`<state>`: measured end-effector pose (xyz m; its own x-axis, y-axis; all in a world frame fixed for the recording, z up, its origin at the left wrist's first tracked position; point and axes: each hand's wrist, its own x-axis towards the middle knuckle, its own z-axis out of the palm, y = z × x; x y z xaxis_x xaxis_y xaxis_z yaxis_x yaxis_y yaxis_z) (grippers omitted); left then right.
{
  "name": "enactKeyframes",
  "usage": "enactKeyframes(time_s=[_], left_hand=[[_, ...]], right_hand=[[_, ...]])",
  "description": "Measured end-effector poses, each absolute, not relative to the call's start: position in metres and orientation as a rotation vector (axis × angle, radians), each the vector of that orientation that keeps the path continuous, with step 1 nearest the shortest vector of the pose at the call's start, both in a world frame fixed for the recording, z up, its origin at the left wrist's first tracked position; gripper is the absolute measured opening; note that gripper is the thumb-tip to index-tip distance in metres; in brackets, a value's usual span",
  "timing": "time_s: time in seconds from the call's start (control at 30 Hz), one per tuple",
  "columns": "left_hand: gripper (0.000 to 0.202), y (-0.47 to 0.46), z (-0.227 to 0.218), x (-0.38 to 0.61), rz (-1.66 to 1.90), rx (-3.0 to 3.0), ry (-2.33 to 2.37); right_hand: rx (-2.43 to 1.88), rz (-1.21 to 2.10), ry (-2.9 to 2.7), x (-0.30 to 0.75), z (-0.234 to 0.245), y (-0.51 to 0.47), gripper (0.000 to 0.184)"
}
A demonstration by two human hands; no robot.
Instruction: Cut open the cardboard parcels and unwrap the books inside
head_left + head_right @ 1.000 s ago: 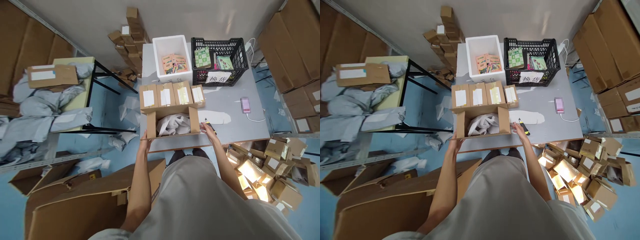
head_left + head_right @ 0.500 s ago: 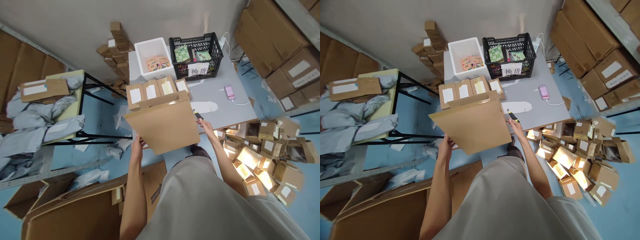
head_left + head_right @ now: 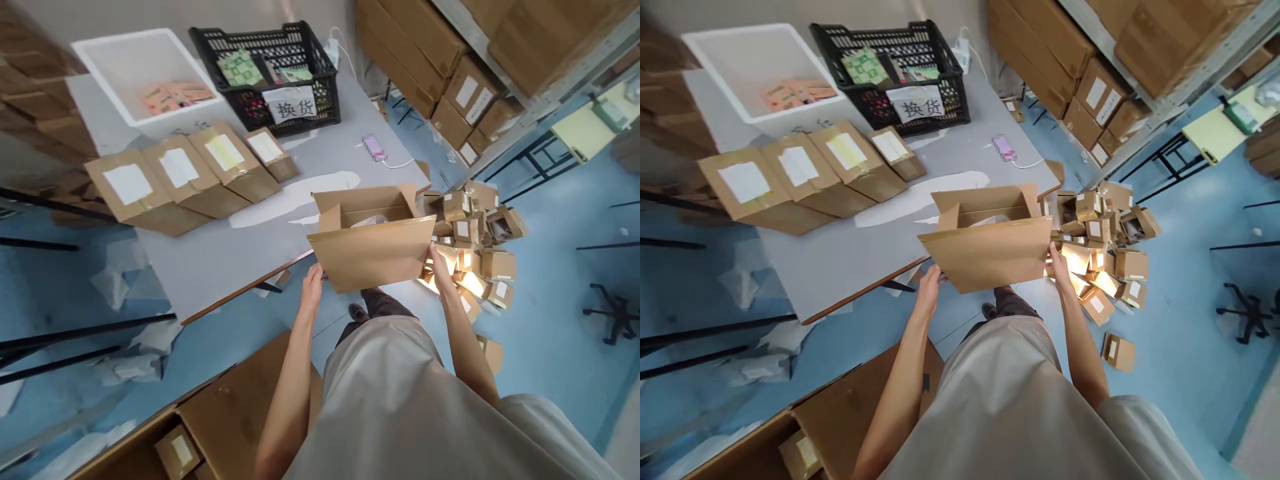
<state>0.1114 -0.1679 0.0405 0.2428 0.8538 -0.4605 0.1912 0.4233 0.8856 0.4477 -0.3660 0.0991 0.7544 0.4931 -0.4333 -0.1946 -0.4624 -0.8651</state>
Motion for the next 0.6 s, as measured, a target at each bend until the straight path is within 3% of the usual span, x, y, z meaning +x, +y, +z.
enactKeyframes(time_s=[0.3, 0.6], left_hand=[[0.05, -0.22, 0.042, 0.235, 0.259, 1.175, 1.022], [0.056, -0.267, 0.041, 0.415, 0.021, 1.351, 0.783]], right_hand=[[-1.836, 0.646, 0.048, 0.518, 0.081, -0.495, 0.08], [-1.934, 0.407, 0.068, 0.672, 0.068, -0.563, 0.086]])
